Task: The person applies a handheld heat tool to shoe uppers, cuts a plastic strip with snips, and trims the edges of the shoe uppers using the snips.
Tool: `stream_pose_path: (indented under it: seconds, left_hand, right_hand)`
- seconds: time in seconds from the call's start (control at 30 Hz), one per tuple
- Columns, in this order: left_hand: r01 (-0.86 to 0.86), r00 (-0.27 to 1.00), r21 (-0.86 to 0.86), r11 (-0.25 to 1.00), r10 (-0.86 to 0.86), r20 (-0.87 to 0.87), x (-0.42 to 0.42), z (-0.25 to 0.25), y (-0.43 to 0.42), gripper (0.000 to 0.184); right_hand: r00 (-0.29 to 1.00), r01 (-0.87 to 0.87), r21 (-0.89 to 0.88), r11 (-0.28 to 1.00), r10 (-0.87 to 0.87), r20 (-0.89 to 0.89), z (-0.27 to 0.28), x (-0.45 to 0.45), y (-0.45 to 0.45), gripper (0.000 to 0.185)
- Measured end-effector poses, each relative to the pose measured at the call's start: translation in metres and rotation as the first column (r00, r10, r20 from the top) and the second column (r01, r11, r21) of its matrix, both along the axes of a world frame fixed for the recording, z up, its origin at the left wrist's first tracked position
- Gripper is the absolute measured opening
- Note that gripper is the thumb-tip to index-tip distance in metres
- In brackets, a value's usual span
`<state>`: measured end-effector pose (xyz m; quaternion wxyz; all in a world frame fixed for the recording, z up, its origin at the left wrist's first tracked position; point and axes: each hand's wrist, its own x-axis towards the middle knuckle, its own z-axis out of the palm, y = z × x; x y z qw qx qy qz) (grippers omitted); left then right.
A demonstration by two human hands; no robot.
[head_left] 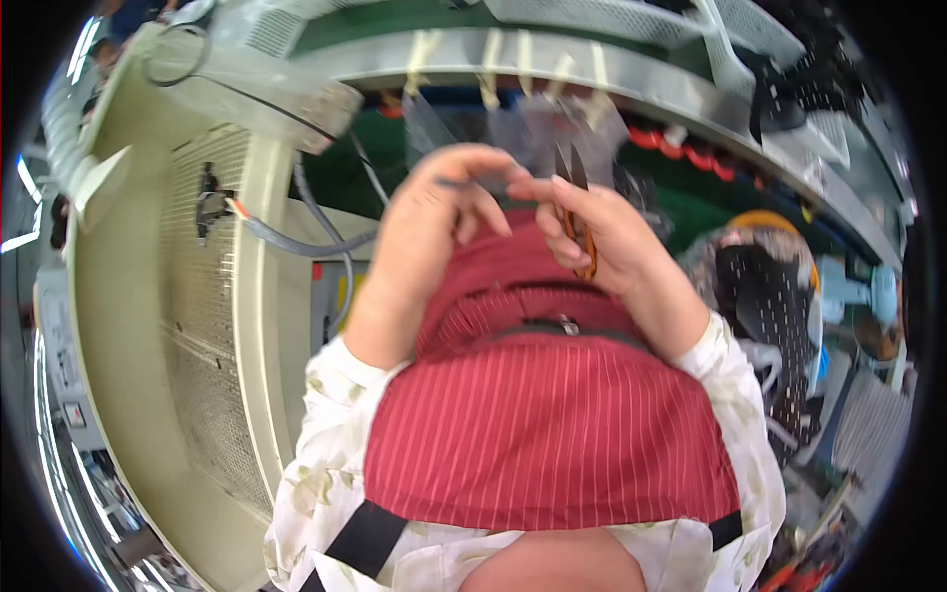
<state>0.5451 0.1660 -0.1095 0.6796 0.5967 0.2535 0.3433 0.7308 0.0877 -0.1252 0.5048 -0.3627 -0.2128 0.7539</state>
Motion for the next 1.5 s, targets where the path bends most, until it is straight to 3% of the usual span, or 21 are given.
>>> stream_pose_path:
  seconds: [0.03,0.1,0.17,0.23,0.33,0.4,0.47,0.5,0.57,0.6,0.67,0.7,0.73,0.8,0.83,0.93,1.03,1.23,1.4,1.47,1.5]
  left_hand:
    - [0.000,1.000,0.052,0.999,0.000,-0.013,0.001,0.000,-0.004,0.040]
    - [0.029,0.999,0.126,0.992,-0.031,0.014,0.003,-0.001,-0.017,0.043]
    - [0.101,0.995,0.167,0.981,-0.098,-0.028,-0.002,-0.009,-0.014,0.050]
    - [0.121,0.992,0.175,0.977,-0.113,-0.051,-0.005,-0.005,-0.018,0.045]
    - [0.062,0.996,0.291,0.955,-0.039,-0.083,-0.009,-0.014,-0.022,0.031]
    - [0.013,0.995,0.289,0.957,0.014,-0.094,-0.011,-0.009,-0.025,0.034]
    - [0.055,0.960,0.332,0.942,0.042,-0.276,-0.013,-0.008,-0.026,0.038]
    - [0.047,0.961,0.334,0.941,0.049,-0.272,-0.012,-0.015,-0.025,0.038]
    - [0.235,0.808,0.388,0.891,0.042,-0.587,-0.010,-0.038,-0.018,0.045]
    - [0.233,0.809,0.386,0.893,0.042,-0.586,-0.012,-0.047,-0.018,0.045]
    - [0.434,0.647,0.467,0.771,0.094,-0.757,-0.015,-0.058,-0.020,0.052]
    - [0.434,0.648,0.465,0.772,0.092,-0.756,-0.014,-0.059,-0.021,0.052]
    - [0.347,0.717,0.521,0.780,0.138,-0.683,-0.013,-0.058,-0.022,0.056]
    - [0.135,0.864,0.593,0.794,0.199,-0.463,-0.012,-0.051,-0.022,0.059]
    - [0.132,0.863,0.592,0.795,0.202,-0.463,-0.012,-0.044,-0.018,0.059]
    - [-0.026,0.982,0.348,0.937,0.090,-0.168,-0.009,-0.025,-0.015,0.047]
    - [-0.029,0.995,0.304,0.952,0.057,-0.081,-0.008,-0.017,-0.017,0.034]
    - [-0.134,0.988,0.391,0.911,0.154,-0.021,-0.008,-0.007,-0.025,0.011]
    - [-0.159,0.975,0.471,0.868,0.214,-0.066,-0.013,-0.006,-0.028,0.008]
    - [-0.178,0.966,0.485,0.856,0.246,-0.081,-0.014,-0.004,-0.027,0.008]
    - [-0.206,0.967,0.385,0.900,0.248,-0.064,-0.015,-0.002,-0.027,0.009]
  right_hand:
    - [0.992,-0.040,0.006,0.999,0.040,-0.122,0.001,0.000,0.008,0.037]
    - [0.981,0.043,-0.150,0.988,-0.070,-0.181,0.009,-0.004,0.015,0.038]
    - [0.986,0.112,-0.074,0.991,-0.120,-0.119,0.006,-0.003,0.022,0.028]
    - [0.974,0.176,-0.064,0.982,-0.183,-0.131,0.006,-0.001,0.027,0.019]
    - [0.954,0.270,-0.002,0.963,-0.268,-0.132,0.004,0.005,0.030,0.016]
    - [0.937,0.349,0.055,0.936,-0.349,0.002,0.007,0.010,0.031,0.017]
    - [0.889,0.423,0.148,0.894,-0.441,0.123,0.004,0.015,0.032,0.017]
    - [0.892,0.416,0.152,0.897,-0.435,0.126,0.004,0.015,0.031,0.017]
    - [0.812,0.423,0.265,0.866,-0.492,0.312,0.006,0.016,0.029,0.017]
    - [0.781,0.458,0.285,0.842,-0.534,0.325,0.005,0.014,0.030,0.019]
    - [0.794,0.418,0.301,0.857,-0.506,0.337,0.009,0.010,0.028,0.017]
    - [0.805,0.382,0.321,0.867,-0.482,0.345,0.012,0.010,0.026,0.017]
    - [0.805,0.382,0.320,0.867,-0.482,0.345,0.013,0.009,0.024,0.017]
    - [0.827,0.198,0.355,0.913,-0.350,0.439,0.016,0.004,0.019,0.012]
    - [0.829,0.195,0.354,0.915,-0.347,0.439,0.017,0.003,0.017,0.012]
    - [0.797,-0.016,0.325,0.945,-0.185,0.576,0.013,-0.001,0.012,0.009]
    - [0.717,-0.165,0.283,0.945,-0.082,0.692,0.019,-0.012,0.006,0.007]
    - [0.649,-0.234,0.242,0.942,-0.033,0.760,0.025,-0.020,0.003,0.006]
    - [0.614,-0.262,0.224,0.939,-0.017,0.789,0.025,-0.023,0.002,0.007]
    - [0.671,-0.185,0.214,0.959,-0.036,0.741,0.028,-0.024,0.002,0.009]
    - [0.671,-0.185,0.213,0.959,-0.036,0.741,0.027,-0.024,0.002,0.009]
